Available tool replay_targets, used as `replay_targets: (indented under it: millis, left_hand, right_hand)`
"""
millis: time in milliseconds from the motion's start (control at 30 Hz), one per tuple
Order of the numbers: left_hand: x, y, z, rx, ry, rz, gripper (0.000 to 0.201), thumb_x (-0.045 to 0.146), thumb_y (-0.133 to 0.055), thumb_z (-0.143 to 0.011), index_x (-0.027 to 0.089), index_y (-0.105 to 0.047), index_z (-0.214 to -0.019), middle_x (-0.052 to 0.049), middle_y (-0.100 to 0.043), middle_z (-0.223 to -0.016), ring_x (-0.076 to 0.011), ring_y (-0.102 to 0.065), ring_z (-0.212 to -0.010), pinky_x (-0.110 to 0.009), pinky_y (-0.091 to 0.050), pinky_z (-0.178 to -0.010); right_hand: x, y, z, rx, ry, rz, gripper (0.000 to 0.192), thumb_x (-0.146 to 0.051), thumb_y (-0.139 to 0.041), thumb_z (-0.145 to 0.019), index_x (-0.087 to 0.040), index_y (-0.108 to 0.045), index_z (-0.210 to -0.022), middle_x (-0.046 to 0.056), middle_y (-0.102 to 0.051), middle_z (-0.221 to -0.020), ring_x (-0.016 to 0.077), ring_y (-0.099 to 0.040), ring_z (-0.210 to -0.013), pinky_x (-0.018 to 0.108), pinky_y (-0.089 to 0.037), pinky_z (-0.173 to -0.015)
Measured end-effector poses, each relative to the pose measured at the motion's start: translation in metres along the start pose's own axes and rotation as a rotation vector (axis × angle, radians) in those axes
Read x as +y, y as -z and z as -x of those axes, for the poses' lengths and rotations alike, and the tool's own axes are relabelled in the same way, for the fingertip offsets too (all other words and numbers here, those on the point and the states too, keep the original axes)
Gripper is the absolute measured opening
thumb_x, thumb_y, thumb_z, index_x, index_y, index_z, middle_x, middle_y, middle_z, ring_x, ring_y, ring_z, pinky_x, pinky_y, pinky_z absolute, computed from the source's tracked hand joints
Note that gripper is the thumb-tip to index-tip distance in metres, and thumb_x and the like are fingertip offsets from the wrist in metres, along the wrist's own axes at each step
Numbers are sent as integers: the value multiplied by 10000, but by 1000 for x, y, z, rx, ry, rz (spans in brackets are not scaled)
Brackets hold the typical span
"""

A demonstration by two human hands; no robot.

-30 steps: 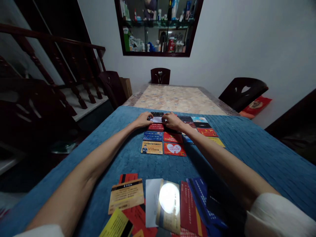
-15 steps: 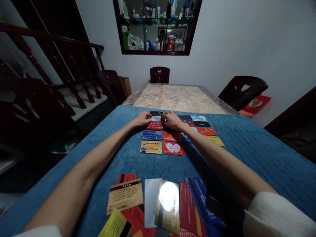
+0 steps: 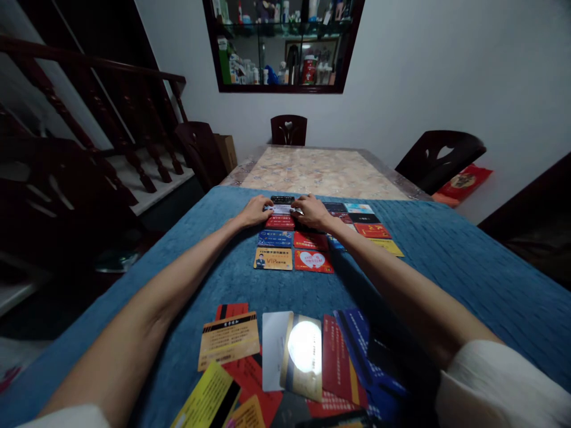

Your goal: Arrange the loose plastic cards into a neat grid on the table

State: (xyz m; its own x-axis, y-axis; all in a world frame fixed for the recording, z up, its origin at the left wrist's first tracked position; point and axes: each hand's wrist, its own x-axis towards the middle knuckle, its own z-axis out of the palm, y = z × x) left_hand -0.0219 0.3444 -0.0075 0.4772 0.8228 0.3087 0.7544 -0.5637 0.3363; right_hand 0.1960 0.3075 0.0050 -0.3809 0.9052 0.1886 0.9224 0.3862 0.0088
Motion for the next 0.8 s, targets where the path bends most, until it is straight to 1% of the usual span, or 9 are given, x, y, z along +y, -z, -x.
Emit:
replay_targets:
  millis: [200, 400, 600, 800]
  left_hand:
    - [13, 7, 17, 61, -54, -27, 251, 223, -563, -803, 139, -734, -965, -108, -665, -1013, -259, -600, -1002, -404, -461, -1000]
    - [37, 16, 41, 65, -104, -49, 238, 220, -546, -835, 136, -733, -956, -98, -648, -1050, -252, -581, -1025, -393, -449, -1000]
    - [64, 24, 74, 55, -151, -50, 191, 197, -561, -847, 151, -727, -929, -92, -652, -1057, -248, -559, -1018, -406, -445, -982]
    - [90, 23, 114, 37, -243, 21, 177, 160, -574, -844, 163, -718, -947, -89, -651, -1055, -239, -554, -1007, -412, -461, -960]
  right_hand:
    - [-4, 12, 20, -5, -2, -14, 358, -294, -523, -932, -203, -672, -1245, 128, -620, -1305, 323, -491, -1185, 378, -415, -873]
    - [-11, 25, 45, 17, 26, -21, 351, -261, -511, -922, -199, -682, -1223, 129, -631, -1270, 317, -476, -1156, 380, -382, -850]
    - [-22, 37, 83, 65, 114, -33, 297, -260, -533, -914, -192, -710, -1143, 115, -666, -1188, 301, -474, -1087, 368, -359, -833]
    - [-38, 41, 122, 77, 177, -85, 270, -275, -524, -939, -200, -717, -1113, 111, -688, -1103, 288, -467, -1067, 371, -346, -837]
